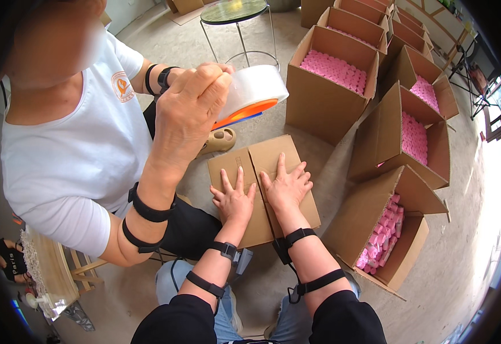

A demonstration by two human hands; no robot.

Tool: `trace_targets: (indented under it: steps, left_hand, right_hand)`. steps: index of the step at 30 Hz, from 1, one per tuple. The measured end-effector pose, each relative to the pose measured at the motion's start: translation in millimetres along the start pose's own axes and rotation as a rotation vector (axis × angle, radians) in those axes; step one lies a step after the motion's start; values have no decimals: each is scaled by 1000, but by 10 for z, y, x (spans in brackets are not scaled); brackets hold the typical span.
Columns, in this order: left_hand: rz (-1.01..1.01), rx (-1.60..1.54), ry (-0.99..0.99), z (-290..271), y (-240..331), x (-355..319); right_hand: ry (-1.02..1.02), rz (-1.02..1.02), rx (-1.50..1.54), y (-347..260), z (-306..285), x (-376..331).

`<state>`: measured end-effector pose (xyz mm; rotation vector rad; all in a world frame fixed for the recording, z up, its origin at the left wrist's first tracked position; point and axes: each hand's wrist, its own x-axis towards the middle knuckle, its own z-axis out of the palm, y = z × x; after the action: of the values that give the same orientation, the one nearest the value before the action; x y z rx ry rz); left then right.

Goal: Using a tape dispenser to seal cardboard boxes filled with pink containers.

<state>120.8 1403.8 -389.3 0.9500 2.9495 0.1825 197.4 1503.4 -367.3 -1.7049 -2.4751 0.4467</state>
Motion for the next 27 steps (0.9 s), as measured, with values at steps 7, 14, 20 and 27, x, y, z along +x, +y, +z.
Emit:
trace_targets:
  steps: [7,14,20,27]
  left_hand:
    - [-5,-4,10,2,-2,10]
    - [-15,-7,-8,-11,-19,20]
    - [-19,-3,-37,-51,-24,39]
    - [-8,0,-8,5,-42,49]
  right_hand:
    - [14,-2,-12,-10,3,-3]
    - [9,-2,-14,-32,8,-6]
    - [-5,1,-2,-50,-2,5]
    - [26,-2,-22,-48,42,10]
